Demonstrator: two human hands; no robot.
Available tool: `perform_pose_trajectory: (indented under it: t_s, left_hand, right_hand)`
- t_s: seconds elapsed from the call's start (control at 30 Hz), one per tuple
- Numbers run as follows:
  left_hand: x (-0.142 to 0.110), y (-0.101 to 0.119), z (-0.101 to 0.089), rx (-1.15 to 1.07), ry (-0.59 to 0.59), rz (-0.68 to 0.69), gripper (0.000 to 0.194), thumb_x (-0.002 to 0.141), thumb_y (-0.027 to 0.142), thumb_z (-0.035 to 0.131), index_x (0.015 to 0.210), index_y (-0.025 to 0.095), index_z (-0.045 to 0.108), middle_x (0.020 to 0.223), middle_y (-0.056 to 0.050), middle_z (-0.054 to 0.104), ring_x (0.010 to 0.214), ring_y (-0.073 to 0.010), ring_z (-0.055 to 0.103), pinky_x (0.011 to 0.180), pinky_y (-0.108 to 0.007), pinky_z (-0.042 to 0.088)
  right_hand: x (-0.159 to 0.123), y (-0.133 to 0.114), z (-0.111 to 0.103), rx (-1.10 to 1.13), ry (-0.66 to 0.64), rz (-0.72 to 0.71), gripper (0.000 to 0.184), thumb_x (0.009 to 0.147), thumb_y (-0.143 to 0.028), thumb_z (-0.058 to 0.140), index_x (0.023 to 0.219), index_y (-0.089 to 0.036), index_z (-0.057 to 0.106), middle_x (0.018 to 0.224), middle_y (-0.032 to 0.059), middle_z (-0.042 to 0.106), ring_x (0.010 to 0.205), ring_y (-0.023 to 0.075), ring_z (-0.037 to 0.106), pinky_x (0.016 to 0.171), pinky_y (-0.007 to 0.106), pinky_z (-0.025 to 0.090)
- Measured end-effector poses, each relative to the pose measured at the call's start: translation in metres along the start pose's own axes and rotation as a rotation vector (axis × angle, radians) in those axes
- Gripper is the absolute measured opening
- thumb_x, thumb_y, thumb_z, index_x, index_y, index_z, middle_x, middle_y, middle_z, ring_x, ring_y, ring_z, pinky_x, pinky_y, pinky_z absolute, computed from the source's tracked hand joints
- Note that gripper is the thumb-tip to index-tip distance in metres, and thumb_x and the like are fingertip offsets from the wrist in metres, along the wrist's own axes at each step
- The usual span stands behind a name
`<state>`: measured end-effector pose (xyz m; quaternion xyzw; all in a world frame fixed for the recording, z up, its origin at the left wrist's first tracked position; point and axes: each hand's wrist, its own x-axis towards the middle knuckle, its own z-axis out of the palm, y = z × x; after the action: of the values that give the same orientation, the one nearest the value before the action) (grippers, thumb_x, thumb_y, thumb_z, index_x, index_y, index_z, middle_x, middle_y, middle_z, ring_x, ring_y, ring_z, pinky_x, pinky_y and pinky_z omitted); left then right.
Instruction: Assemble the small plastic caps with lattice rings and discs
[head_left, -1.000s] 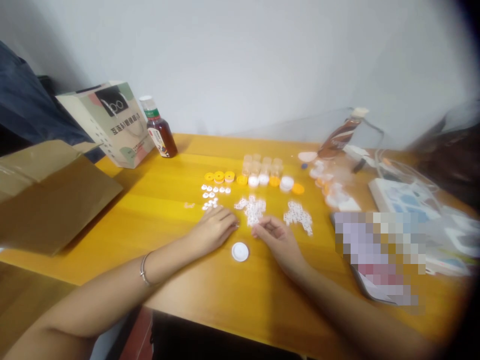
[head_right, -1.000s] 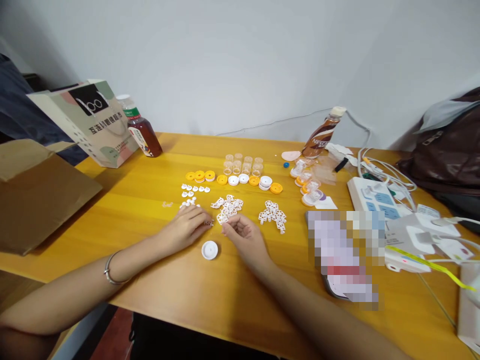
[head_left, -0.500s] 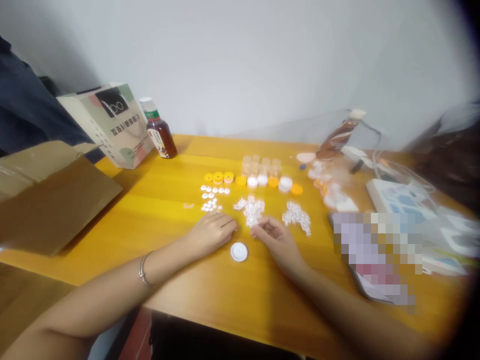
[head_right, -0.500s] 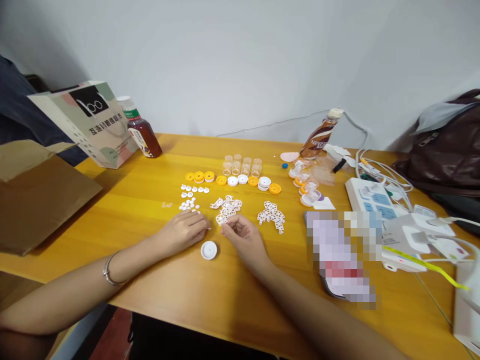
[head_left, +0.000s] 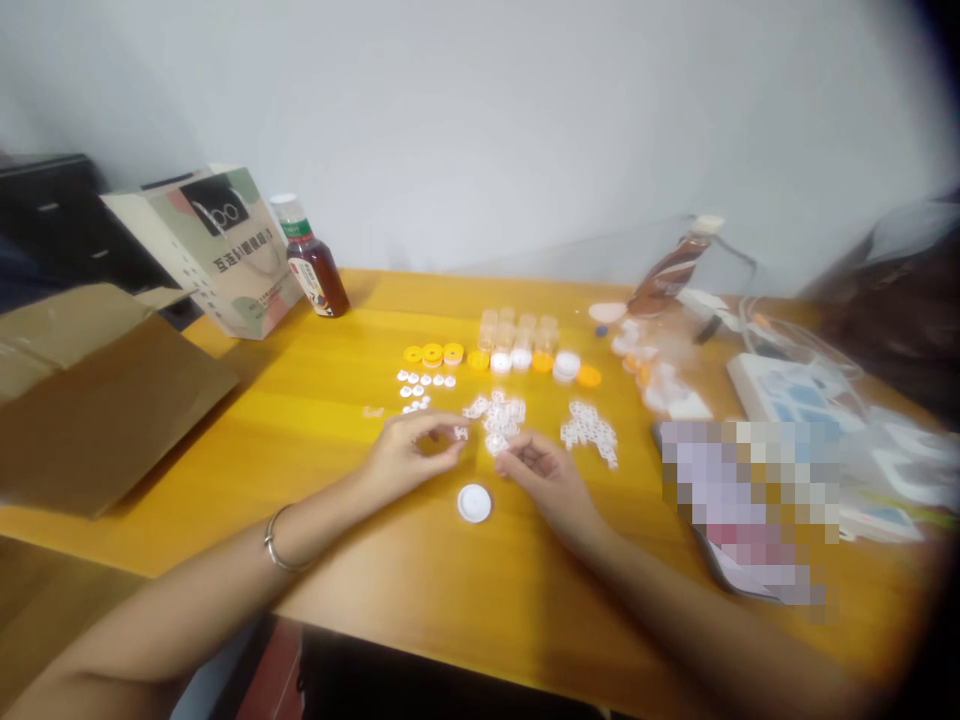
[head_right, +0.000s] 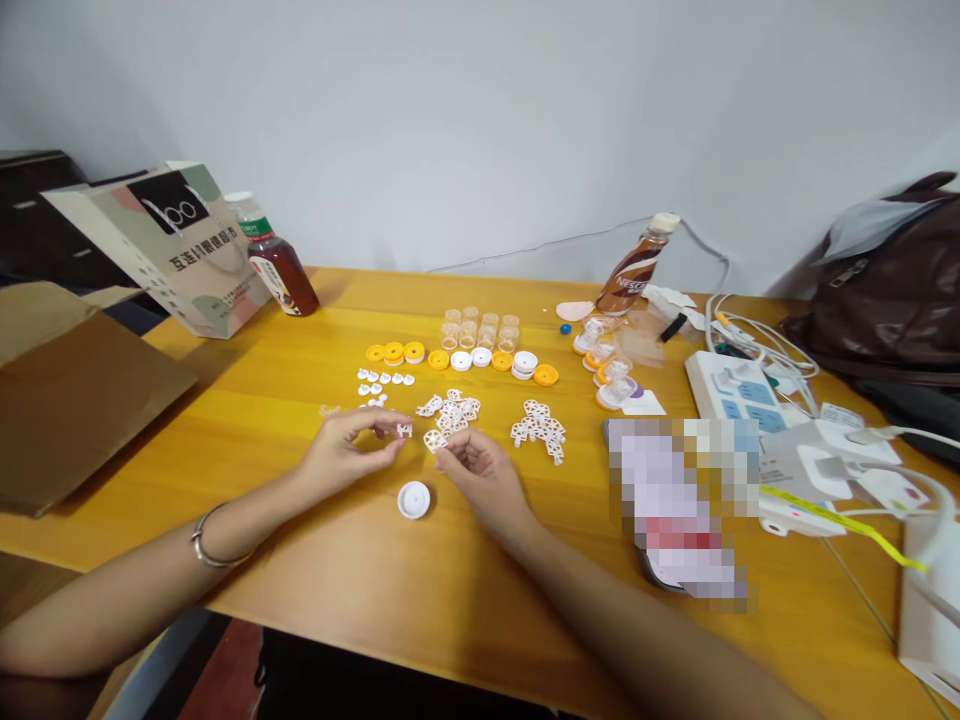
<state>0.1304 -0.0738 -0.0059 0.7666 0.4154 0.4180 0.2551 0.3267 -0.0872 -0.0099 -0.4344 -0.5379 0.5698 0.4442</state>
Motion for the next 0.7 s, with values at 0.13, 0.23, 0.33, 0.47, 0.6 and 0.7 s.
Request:
perform_pose_trajectory:
  t_s: [0.13, 0.23, 0.33, 0.47, 0.6, 0.7]
  left_hand:
    - [0.001, 0.005, 0.002, -0.101, 0.029, -0.123, 0.012, 0.078, 0.024, 0.06, 0.082, 0.014, 0.064, 0.081, -0.006, 0.067, 0.07, -0.012, 0.061, 0.064, -0.024, 0.049]
    - [0.003, 0.006, 0.002, -0.223, 0.021, -0.162, 0.025, 0.078, 0.022, 0.06, 0.102, 0.015, 0.058, 0.076, -0.003, 0.065, 0.068, -0.0109, 0.06, 0.064, -0.024, 0.049]
    - [0.004, 0.004, 0.001, -0.269, -0.019, -0.194, 0.034, 0.078, 0.019, 0.058, 0.112, 0.017, 0.055, 0.081, -0.004, 0.066, 0.072, -0.0106, 0.06, 0.069, -0.025, 0.05]
    - [0.004, 0.003, 0.001, -0.326, -0.08, -0.271, 0.022, 0.076, 0.021, 0.062, 0.097, 0.017, 0.063, 0.086, -0.005, 0.068, 0.075, -0.0122, 0.063, 0.072, -0.027, 0.052]
    - [0.004, 0.007, 0.001, -0.471, -0.083, -0.327, 0.023, 0.073, 0.021, 0.064, 0.095, 0.015, 0.06, 0.081, -0.004, 0.068, 0.072, -0.0132, 0.066, 0.069, -0.027, 0.054]
    - [0.003, 0.012, 0.002, -0.547, -0.072, -0.286, 0.021, 0.075, 0.023, 0.063, 0.093, 0.014, 0.057, 0.075, -0.004, 0.067, 0.068, -0.013, 0.066, 0.067, -0.027, 0.054]
  right_hand:
    - [-0.001, -0.003, 0.001, 0.015, -0.018, 0.003, 0.019, 0.069, -0.034, 0.066, 0.066, -0.02, 0.054, 0.061, -0.0037, 0.056, 0.061, 0.011, 0.052, 0.065, 0.026, 0.041]
    - [-0.001, -0.004, 0.001, 0.041, -0.015, 0.021, 0.018, 0.067, -0.033, 0.068, 0.066, -0.02, 0.055, 0.063, -0.0039, 0.057, 0.063, 0.011, 0.053, 0.067, 0.026, 0.042]
    - [-0.002, -0.001, 0.001, 0.09, -0.008, 0.044, 0.019, 0.065, -0.032, 0.071, 0.068, -0.02, 0.056, 0.064, -0.004, 0.059, 0.064, 0.0108, 0.055, 0.068, 0.026, 0.043]
    - [-0.002, 0.002, 0.001, 0.242, 0.002, 0.123, 0.021, 0.064, -0.031, 0.072, 0.072, -0.02, 0.056, 0.066, -0.0028, 0.065, 0.064, 0.0112, 0.059, 0.069, 0.027, 0.045]
    - [-0.002, 0.002, 0.001, 0.388, -0.01, 0.197, 0.024, 0.063, -0.03, 0.074, 0.075, -0.021, 0.055, 0.073, -0.0002, 0.07, 0.068, 0.0123, 0.063, 0.073, 0.028, 0.047]
    - [-0.002, 0.002, 0.001, 0.401, -0.037, 0.217, 0.023, 0.063, -0.029, 0.074, 0.074, -0.021, 0.056, 0.073, 0.0004, 0.07, 0.066, 0.0124, 0.063, 0.071, 0.028, 0.047]
